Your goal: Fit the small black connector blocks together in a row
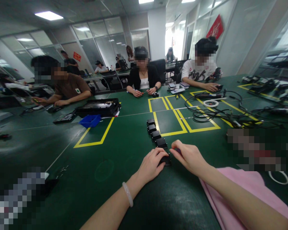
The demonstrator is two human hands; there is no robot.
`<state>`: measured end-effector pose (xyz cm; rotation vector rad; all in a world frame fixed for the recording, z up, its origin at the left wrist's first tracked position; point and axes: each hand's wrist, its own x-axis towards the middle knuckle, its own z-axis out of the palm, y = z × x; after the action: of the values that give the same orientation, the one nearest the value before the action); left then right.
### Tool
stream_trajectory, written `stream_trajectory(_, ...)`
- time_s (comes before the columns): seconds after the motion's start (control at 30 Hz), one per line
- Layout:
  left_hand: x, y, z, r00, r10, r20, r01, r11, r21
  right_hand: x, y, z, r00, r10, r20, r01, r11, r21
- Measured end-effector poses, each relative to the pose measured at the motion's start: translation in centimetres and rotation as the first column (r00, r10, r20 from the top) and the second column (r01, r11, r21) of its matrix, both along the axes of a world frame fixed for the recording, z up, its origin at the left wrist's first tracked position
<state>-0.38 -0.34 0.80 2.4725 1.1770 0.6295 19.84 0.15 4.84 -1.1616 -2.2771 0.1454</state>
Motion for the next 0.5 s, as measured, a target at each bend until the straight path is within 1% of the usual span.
stream_trajectory(0.17, -0.04, -0.04, 0.01, 1.0, -0.001, 0.005, 0.001, 1.0, 0.011, -0.11, 0.06, -0.15, 0.999, -0.043, -0.02, 0.044, 0.998, 0.035)
stream_trajectory(0.37, -0.07, -0.05, 0.04, 1.0, -0.007, 0.008, 0.007, 1.0, 0.007, -0.08, 0.13, -0.12, 1.0, -0.014, -0.013, 0.014, 1.0, 0.018)
stream_trajectory(0.5, -0.04, -0.09, 0.08, 1.0, -0.007, 0.02, 0.007, 1.0, 0.014, -0.09, 0.25, -0.29, 0.999, -0.034, -0.033, 0.034, 0.999, 0.003)
